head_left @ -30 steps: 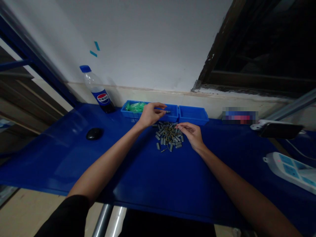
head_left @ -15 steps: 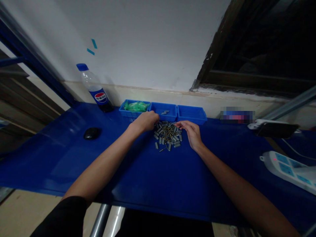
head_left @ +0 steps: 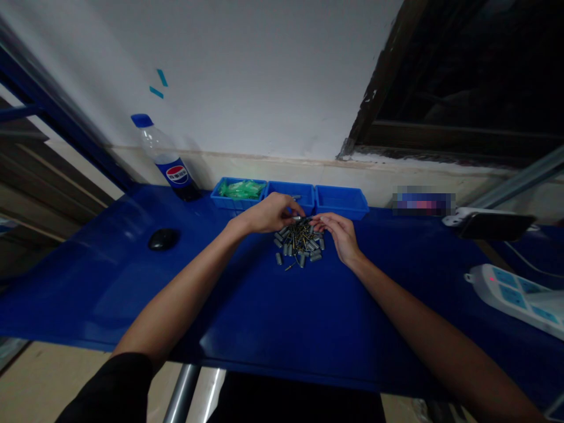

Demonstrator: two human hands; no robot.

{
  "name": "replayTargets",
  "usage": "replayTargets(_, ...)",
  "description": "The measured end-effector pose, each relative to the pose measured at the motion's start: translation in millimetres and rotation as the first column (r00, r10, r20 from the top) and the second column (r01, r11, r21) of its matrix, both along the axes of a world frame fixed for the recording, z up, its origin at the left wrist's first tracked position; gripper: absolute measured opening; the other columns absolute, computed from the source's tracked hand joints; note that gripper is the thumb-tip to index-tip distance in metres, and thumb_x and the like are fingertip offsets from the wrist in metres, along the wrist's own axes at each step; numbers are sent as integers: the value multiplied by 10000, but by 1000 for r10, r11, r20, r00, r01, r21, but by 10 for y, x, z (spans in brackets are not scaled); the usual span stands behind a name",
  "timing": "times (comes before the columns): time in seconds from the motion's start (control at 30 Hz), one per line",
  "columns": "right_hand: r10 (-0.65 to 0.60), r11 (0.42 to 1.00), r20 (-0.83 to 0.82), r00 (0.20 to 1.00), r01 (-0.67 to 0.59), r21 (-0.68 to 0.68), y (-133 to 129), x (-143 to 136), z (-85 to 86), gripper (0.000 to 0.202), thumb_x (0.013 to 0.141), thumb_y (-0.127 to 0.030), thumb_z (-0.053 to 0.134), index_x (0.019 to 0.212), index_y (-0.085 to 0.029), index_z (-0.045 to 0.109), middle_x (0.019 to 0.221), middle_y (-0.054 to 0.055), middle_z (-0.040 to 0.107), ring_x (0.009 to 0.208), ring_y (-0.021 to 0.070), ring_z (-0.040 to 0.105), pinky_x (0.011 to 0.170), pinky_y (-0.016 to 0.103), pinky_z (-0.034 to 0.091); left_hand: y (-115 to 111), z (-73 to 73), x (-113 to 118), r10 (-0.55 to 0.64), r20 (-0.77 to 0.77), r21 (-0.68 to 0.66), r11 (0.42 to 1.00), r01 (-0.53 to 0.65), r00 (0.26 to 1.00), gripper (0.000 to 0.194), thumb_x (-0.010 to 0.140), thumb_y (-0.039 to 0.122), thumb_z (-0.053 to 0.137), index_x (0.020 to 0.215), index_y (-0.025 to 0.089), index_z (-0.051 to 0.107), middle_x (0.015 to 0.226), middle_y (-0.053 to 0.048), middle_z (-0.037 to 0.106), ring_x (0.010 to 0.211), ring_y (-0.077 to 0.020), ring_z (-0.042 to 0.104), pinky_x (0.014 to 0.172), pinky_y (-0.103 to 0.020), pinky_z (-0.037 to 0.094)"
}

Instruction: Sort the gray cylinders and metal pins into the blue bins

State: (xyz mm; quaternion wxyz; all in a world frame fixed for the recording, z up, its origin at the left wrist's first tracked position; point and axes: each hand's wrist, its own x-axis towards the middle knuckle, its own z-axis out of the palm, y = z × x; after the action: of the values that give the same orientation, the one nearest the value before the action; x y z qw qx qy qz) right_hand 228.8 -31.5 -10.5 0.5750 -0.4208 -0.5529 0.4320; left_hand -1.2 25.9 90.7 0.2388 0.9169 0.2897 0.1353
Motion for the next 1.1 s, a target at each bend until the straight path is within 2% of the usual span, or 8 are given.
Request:
replayTargets(0.23,-24,1000,9,1000,24,-6,-9,-10,26,229,895,-415,682,927,-223,803,891,58,811,777,210,706,752,353,536,16,-157,91,61,229,-259,966,1,972,279,849,215,697,1086,116,803,1010,-117,817,818,-181,767,773,-285,612)
replayTargets(0.33,-14,1000,17,1000,14,-3,-7,-7,24,236,908,-417,671,939,-226,806,910,59,812,794,212,709,758,354,535,62,-216,90,151,265,-261,962,-80,952,223,853,232,692,992,110,817,907,-111,816,789,-191,769,770,-301,623)
replayTargets(0.47,-8,1000,12,1000,8,-5,-8,-2,18,233,916,-409,667,948,-228,811,926,64,814,791,212,706,759,358,531,135,-286,69,341,369,-271,929,-251,864,268,852,229,699,1052,81,800,1031,-154,812,894,-221,781,809,-317,629)
replayTargets(0.63,-3,1000,7,1000,3,3,-2,6,10,235,914,-414,672,953,-228,811,928,64,814,798,214,706,766,362,530,170,-240,25,348,439,-224,935,-275,828,357,853,205,675,1177,76,752,1189,-167,778,1026,-216,766,925,-323,605)
replayTargets(0.7,-3,1000,16,1000,3,3,1,10,8,238,918,-415,666,958,-230,810,933,62,814,807,215,709,773,362,534,145,-161,-3,317,347,-151,948,-281,882,314,859,223,673,1126,87,767,1155,-156,786,969,-207,767,877,-301,595)
replayTargets(0.8,-3,1000,18,1000,3,1,2,13,7,225,916,-402,668,955,-234,812,933,56,813,808,213,710,770,357,533,71,-34,-51,169,5,-58,984,-169,986,211,843,250,721,1001,128,788,981,-99,804,844,-189,745,792,-273,550)
replayTargets(0.93,11,1000,-14,1000,-11,5,-2,11,7,195,911,-369,683,950,-237,821,912,49,813,797,203,702,759,342,513,-20,31,-91,93,-375,-8,995,-104,922,367,753,252,831,1098,156,753,901,-61,784,772,-191,707,705,-272,497)
replayTargets(1.1,16,1000,-27,1000,-16,-8,-8,9,9,204,911,-383,687,949,-235,822,924,52,815,802,202,697,758,342,502,-43,12,-79,50,-509,-37,996,-80,859,504,726,325,879,1168,162,700,946,-52,768,821,-192,695,692,-256,475)
